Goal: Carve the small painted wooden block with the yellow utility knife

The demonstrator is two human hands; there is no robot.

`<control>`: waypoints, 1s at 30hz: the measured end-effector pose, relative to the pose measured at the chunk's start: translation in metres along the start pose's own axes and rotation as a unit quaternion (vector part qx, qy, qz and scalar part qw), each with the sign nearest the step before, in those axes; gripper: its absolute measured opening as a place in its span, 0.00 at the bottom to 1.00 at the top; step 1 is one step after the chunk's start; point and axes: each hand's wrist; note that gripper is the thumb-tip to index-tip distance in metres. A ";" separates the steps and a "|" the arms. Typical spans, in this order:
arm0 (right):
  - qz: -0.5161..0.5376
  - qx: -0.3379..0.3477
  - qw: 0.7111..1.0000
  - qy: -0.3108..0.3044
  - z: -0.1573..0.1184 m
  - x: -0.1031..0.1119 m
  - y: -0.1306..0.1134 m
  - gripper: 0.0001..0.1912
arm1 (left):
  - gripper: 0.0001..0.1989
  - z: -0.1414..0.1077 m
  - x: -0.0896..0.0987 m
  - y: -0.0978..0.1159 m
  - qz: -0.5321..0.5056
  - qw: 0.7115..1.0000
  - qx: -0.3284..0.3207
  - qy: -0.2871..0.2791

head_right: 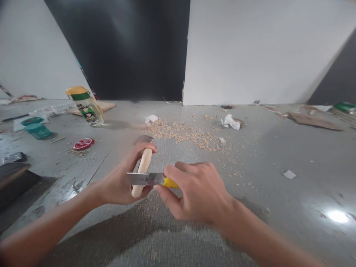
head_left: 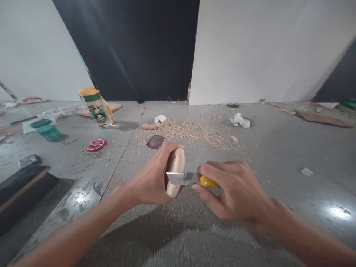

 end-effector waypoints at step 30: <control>-0.041 -0.053 0.998 0.019 0.001 -0.001 0.029 0.16 | 0.45 -0.004 -0.005 -0.001 -0.048 0.998 0.010 -0.030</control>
Point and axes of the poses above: each hand's wrist, its own z-axis towards the middle knuckle, its own x-axis out of the back of the hand, y = z × x, and after that the axes turned 2 degrees about y, right-handed
